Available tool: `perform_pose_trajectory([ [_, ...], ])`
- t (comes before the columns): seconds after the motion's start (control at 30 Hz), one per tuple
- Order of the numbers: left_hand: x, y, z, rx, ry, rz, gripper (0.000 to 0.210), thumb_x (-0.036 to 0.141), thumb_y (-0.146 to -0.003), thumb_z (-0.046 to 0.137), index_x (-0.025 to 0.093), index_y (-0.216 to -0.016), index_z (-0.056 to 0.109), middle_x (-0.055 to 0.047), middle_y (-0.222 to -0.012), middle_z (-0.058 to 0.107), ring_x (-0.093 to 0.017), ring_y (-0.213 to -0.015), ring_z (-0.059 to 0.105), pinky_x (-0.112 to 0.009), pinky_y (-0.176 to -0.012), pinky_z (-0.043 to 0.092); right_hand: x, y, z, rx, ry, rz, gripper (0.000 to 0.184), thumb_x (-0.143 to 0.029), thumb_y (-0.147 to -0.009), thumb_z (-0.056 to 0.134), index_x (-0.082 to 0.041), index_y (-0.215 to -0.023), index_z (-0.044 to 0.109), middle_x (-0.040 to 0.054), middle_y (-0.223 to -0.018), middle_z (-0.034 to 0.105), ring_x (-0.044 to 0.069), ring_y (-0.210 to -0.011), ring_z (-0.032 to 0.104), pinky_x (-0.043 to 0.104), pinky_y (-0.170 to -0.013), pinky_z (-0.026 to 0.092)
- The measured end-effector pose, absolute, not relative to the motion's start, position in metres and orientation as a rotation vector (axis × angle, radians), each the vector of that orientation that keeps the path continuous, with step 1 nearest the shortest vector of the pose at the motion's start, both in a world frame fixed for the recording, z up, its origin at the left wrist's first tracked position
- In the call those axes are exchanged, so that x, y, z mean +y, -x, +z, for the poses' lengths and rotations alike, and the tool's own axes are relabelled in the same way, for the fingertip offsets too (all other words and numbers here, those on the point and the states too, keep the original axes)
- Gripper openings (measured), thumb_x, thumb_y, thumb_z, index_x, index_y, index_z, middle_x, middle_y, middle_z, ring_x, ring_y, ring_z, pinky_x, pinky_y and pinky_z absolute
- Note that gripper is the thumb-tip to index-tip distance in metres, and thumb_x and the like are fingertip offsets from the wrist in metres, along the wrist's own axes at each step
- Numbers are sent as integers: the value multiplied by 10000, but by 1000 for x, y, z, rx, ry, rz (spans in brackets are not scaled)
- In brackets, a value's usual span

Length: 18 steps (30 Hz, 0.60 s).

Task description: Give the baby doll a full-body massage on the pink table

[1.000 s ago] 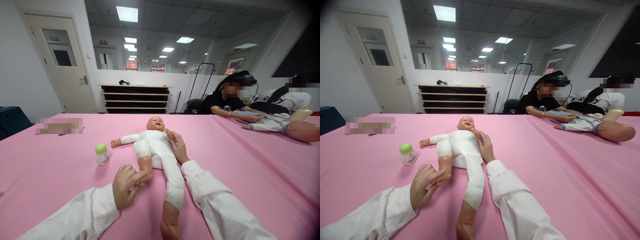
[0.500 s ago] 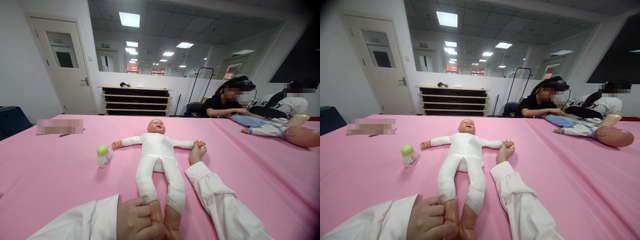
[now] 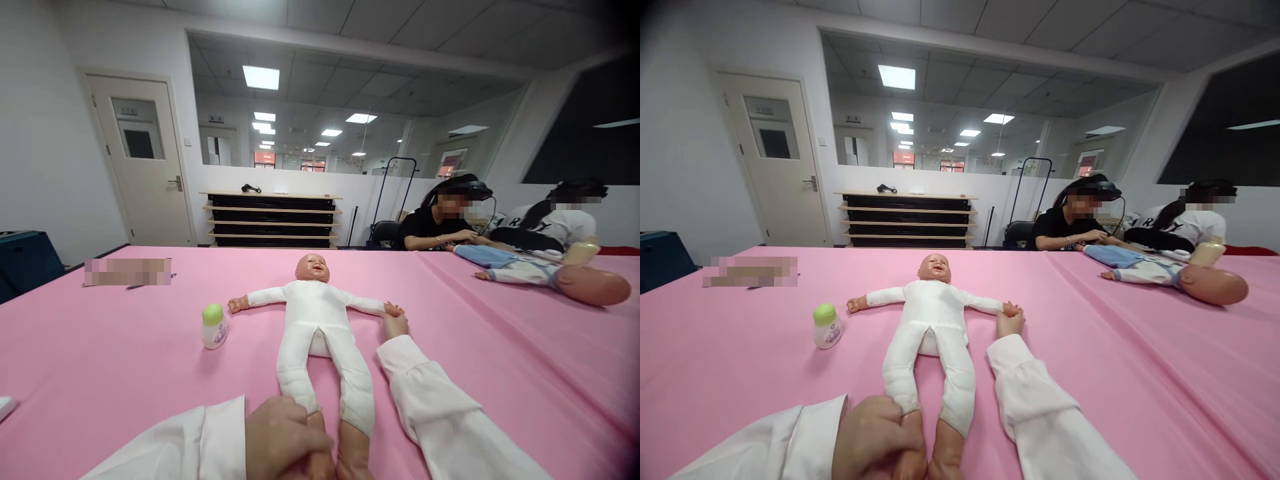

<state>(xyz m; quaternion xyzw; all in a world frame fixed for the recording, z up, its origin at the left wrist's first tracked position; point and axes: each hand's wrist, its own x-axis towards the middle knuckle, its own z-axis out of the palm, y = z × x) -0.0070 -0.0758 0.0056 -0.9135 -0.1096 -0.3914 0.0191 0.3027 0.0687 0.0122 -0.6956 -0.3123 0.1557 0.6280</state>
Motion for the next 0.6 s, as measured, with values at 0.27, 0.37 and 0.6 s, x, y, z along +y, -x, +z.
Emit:
perform_pose_trajectory([
  [0.27, 23, 9, 25, -1911, 2497, -1248, 314, 146, -786, 392, 142, -1084, 492, -77, -939, 574, -176, -879, 548, -306, -794, 433, -130, -242, 44, -1660, 1443, 1093, 564, -417, -755, 530, -169, -1256, 451, 99, -1324, 427, 221, -1228, 395, 390, -1054, 281],
  [0.37, 65, 10, 22, -1985, 2316, -740, 398, 136, -733, 444, 95, -1125, 497, -154, -1084, 534, -257, -1077, 469, -364, -902, 364, -176, -214, 25, -1663, 1611, 881, 609, -440, -786, 479, -190, -1327, 352, 73, -1382, 340, 224, -1288, 290, 413, -1084, 202],
  [0.6, 106, 33, 17, -2246, 1965, -376, 569, 147, -763, 409, 117, -1325, 323, -196, -1329, 382, -335, -1281, 240, -522, -1002, 151, -180, -194, -42, -1883, 1711, 165, 592, -377, -764, 529, -166, -1302, 400, 84, -1240, 510, 285, -1123, 496, 444, -969, 397],
])
